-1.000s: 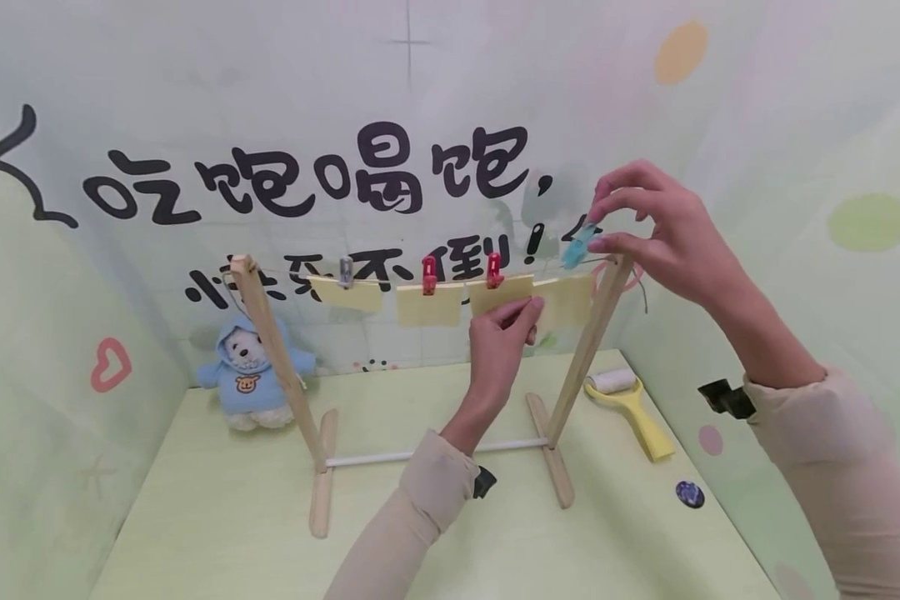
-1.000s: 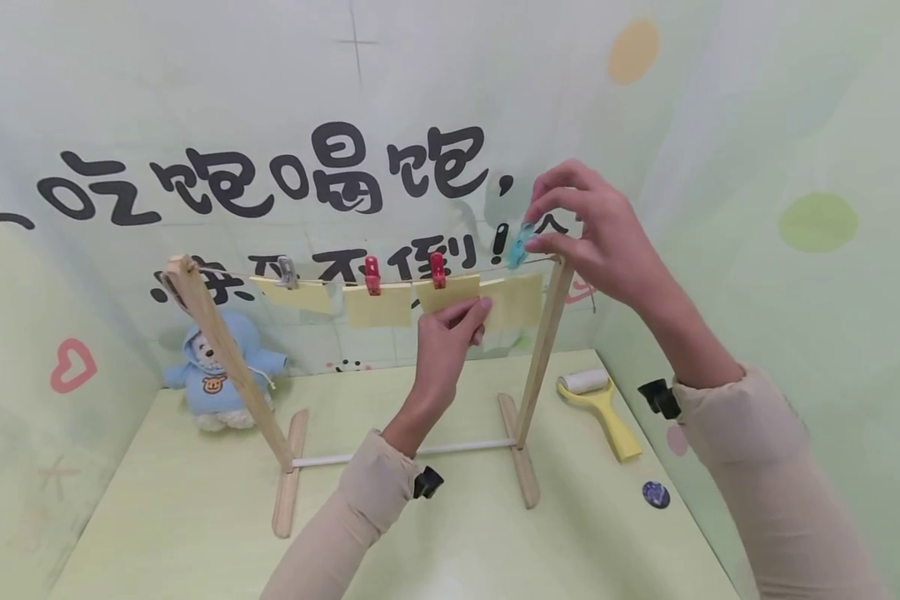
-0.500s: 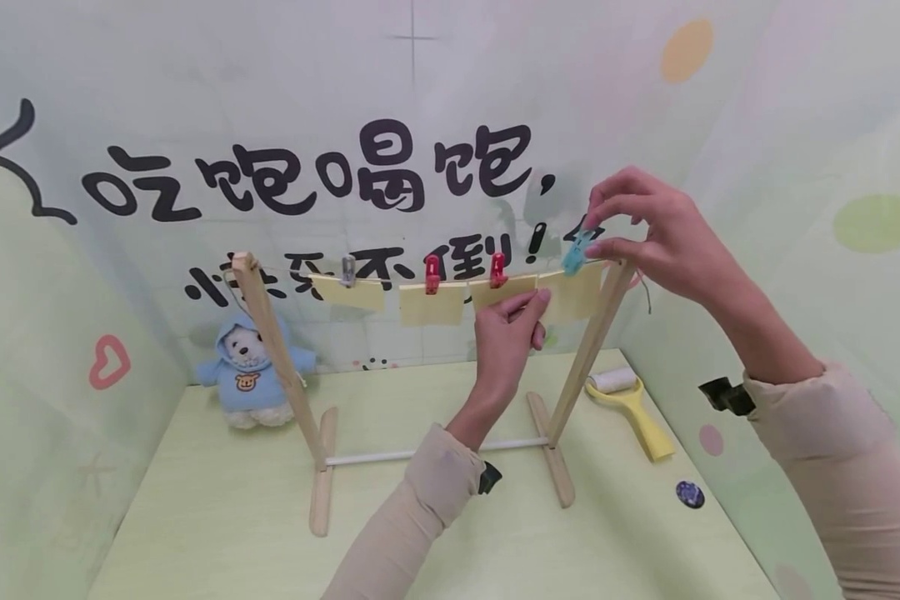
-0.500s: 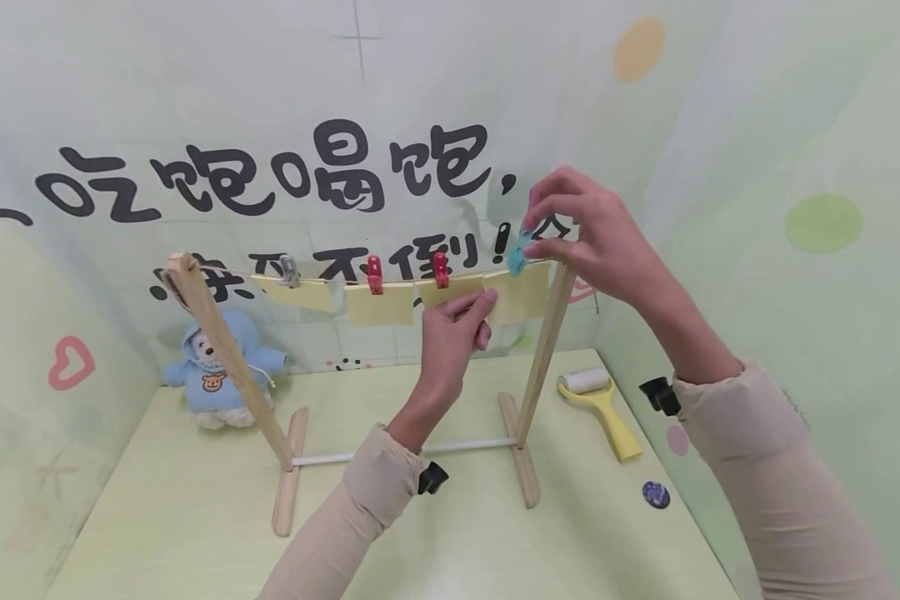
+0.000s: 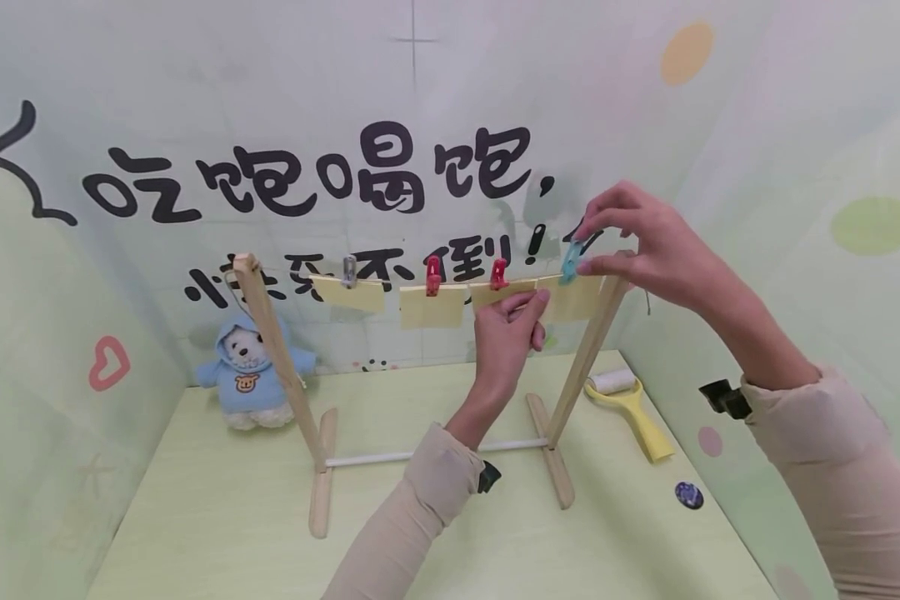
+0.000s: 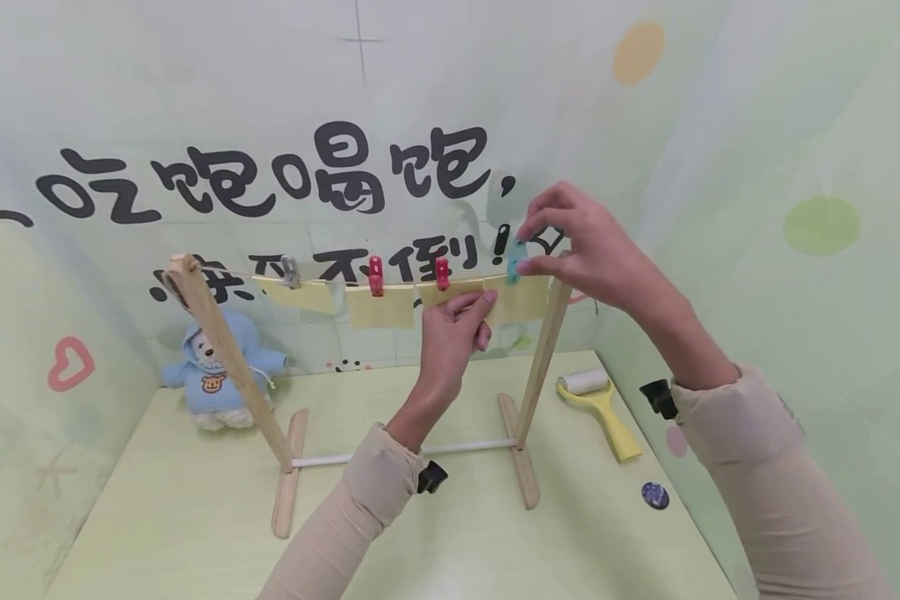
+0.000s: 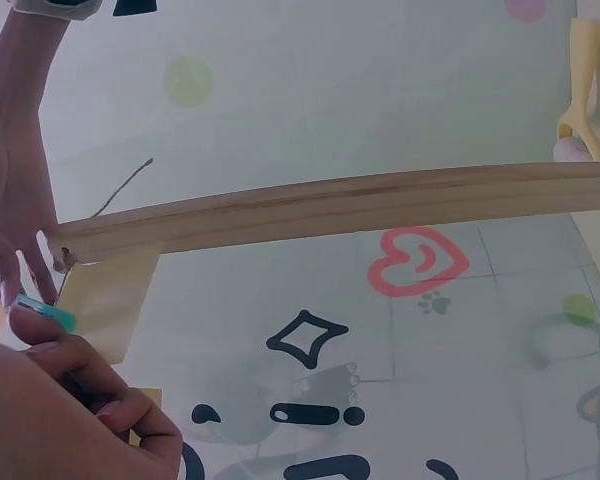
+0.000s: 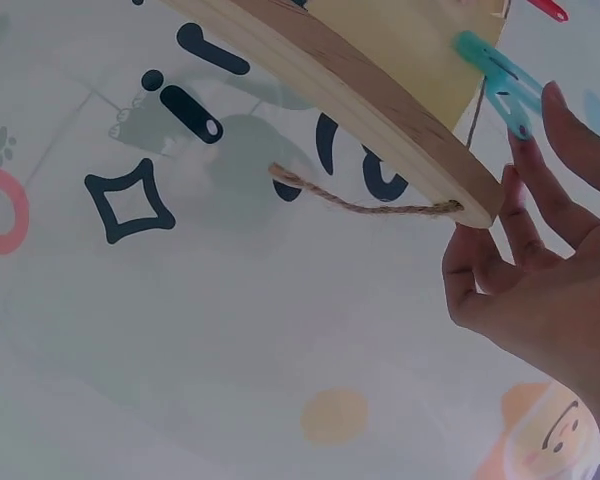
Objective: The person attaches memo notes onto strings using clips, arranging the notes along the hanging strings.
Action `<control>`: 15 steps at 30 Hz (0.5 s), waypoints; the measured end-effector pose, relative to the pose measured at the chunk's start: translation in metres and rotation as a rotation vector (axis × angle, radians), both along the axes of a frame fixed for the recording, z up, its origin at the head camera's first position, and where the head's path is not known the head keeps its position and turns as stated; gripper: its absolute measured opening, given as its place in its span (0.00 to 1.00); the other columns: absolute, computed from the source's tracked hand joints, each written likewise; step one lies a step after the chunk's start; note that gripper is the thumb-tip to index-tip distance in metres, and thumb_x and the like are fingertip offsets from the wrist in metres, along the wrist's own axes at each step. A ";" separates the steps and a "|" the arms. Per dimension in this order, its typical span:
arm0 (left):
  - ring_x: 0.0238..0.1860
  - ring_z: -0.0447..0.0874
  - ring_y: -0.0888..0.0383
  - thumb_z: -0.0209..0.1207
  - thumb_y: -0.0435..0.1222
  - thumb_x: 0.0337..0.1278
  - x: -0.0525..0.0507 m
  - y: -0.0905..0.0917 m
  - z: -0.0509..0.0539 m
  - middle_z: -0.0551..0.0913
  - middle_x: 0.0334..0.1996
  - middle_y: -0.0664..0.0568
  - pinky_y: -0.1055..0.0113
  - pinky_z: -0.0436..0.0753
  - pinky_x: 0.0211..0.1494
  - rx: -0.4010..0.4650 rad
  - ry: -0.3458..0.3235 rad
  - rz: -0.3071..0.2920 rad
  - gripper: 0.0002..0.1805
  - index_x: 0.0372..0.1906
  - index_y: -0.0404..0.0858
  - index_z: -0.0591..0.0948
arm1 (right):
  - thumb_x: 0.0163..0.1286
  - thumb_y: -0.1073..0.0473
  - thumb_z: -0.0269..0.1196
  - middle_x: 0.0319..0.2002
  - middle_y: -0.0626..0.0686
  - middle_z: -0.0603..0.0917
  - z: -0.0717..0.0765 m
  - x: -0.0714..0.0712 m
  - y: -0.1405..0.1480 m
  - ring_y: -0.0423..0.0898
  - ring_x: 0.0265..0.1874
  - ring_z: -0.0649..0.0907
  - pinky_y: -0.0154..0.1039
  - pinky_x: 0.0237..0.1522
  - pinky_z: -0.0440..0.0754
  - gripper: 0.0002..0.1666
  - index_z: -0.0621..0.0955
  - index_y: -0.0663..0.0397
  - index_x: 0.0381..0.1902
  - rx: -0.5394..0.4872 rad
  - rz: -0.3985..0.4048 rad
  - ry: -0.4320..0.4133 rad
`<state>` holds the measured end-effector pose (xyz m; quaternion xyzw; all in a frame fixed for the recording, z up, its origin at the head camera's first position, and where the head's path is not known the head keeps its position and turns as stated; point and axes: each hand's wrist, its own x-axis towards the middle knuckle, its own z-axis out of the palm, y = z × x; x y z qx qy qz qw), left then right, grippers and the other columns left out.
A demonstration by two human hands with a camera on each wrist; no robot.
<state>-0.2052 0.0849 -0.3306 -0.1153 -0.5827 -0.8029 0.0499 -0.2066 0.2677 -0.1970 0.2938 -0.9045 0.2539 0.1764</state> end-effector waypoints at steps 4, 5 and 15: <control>0.16 0.72 0.65 0.67 0.38 0.79 0.001 -0.009 -0.007 0.77 0.13 0.57 0.74 0.62 0.22 -0.030 -0.032 -0.006 0.17 0.57 0.28 0.89 | 0.65 0.70 0.80 0.65 0.60 0.78 0.001 0.003 -0.001 0.54 0.62 0.76 0.31 0.53 0.71 0.28 0.87 0.60 0.62 0.009 0.000 -0.052; 0.17 0.72 0.64 0.67 0.39 0.79 0.003 -0.011 -0.011 0.78 0.14 0.57 0.74 0.64 0.22 -0.043 -0.045 -0.019 0.17 0.59 0.30 0.89 | 0.65 0.70 0.79 0.67 0.60 0.78 0.000 0.007 0.002 0.53 0.63 0.75 0.29 0.54 0.72 0.31 0.85 0.60 0.66 0.001 0.006 -0.053; 0.25 0.78 0.63 0.60 0.39 0.84 0.073 -0.079 -0.129 0.87 0.24 0.50 0.74 0.76 0.31 -0.350 -0.129 -0.120 0.14 0.51 0.34 0.90 | 0.83 0.73 0.58 0.44 0.40 0.89 -0.088 0.101 0.055 0.33 0.42 0.84 0.25 0.48 0.80 0.10 0.86 0.66 0.43 -0.249 0.186 0.182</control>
